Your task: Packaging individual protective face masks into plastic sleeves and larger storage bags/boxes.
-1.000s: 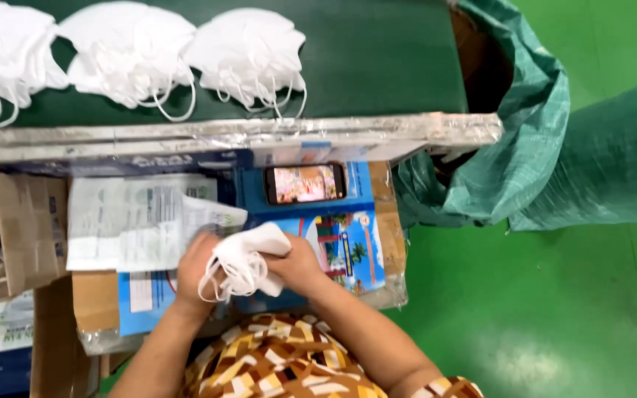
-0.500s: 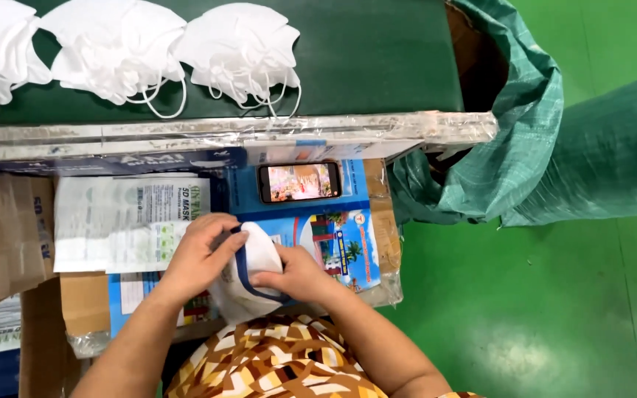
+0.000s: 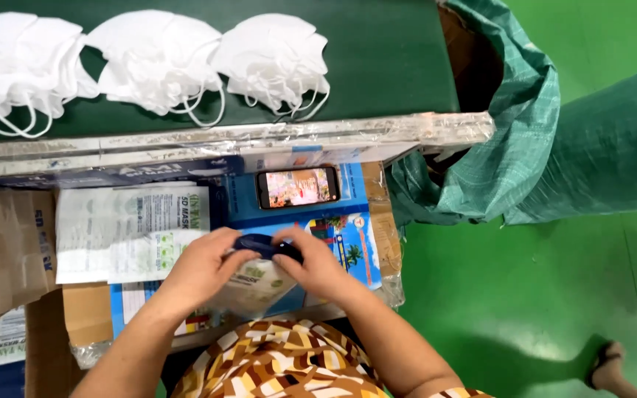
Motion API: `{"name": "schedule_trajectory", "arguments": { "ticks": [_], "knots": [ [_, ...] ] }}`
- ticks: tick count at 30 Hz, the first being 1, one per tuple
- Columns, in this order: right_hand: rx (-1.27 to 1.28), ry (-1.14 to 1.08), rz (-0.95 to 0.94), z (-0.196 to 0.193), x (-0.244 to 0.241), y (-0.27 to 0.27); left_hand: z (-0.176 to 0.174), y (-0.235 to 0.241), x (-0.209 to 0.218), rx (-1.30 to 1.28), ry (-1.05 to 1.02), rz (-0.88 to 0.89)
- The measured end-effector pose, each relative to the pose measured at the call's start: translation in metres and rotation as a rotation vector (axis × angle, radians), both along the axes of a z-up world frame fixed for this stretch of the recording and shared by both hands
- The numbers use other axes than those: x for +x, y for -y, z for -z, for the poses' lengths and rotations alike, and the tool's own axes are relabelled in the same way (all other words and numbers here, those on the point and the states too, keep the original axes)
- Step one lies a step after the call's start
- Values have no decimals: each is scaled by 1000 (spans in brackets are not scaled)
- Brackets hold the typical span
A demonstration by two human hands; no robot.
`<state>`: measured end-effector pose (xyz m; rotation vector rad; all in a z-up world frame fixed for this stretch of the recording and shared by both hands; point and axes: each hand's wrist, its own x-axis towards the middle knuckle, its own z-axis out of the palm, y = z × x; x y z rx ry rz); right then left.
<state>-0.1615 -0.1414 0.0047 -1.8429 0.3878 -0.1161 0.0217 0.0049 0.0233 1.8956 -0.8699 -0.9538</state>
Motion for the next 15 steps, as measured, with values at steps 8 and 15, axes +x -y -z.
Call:
{"name": "schedule_trajectory", "arguments": {
  "ticks": [8, 15],
  "knots": [
    [-87, 42, 84, 29, -13, 12, -6, 21, -12, -288, 466, 360],
    [38, 144, 174, 46, -29, 30, -19, 56, -18, -316, 532, 489]
  ]
}}
